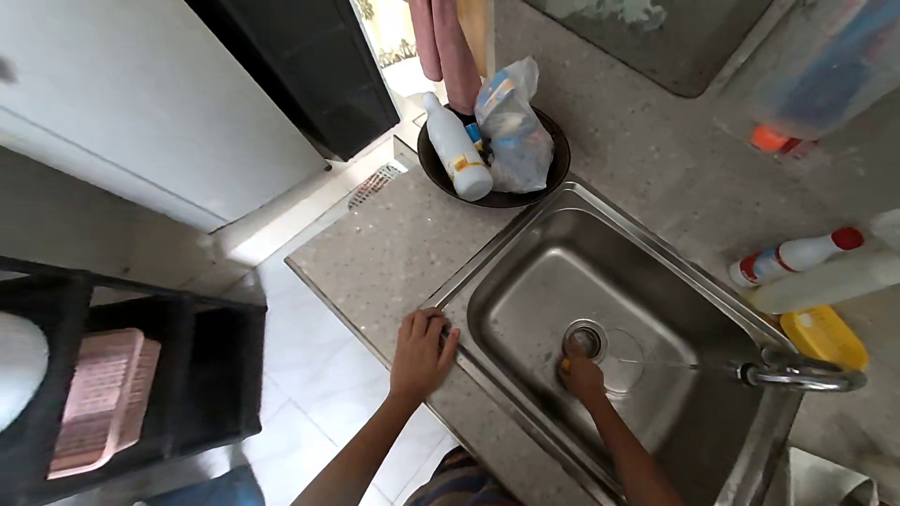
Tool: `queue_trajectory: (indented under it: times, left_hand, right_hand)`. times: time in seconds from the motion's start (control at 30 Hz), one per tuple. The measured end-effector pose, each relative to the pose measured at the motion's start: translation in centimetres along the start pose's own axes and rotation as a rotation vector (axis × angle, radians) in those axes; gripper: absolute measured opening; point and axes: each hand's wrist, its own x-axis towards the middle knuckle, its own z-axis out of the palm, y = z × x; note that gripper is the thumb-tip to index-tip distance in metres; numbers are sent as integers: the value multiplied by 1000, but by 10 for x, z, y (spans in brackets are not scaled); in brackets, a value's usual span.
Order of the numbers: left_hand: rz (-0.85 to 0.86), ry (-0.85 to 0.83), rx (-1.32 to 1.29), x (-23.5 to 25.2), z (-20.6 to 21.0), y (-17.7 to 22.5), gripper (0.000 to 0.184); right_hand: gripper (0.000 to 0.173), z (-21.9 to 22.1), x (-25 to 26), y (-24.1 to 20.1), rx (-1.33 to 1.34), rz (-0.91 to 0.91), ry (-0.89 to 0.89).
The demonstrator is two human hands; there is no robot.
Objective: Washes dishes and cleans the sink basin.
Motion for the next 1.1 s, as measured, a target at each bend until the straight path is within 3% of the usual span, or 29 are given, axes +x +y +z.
queue_trajectory:
  times: [0.07, 0.23, 0.37, 0.5, 0.67, 0.83, 1.1]
  left_hand:
    - [12, 5, 3, -1, 0, 0, 53]
    - [-13, -35, 2, -1, -2, 1, 50]
    - [-15, -29, 1, -2, -2, 2, 51]
    - [-11, -15, 6, -1, -1, 2, 51]
    - [3, -5, 4, -1, 0, 0, 52]
    - [2, -19, 9, 1, -1, 1, 51]
    - [-15, -30, 12, 2, -2, 2, 49]
  right_hand:
    - [77, 8, -6, 0, -62, -34, -26]
    - [81, -3, -11, -3, -116, 160, -23]
    - [73, 4, -13, 0, -176, 64, -28]
    - [74, -7, -15, 1, -183, 168, -22]
    - [69, 0, -17, -3, -290, 44, -51]
    - [68, -6, -9, -16, -307, 78, -50]
    - [82, -24, 12, -30, -191, 85, 11]
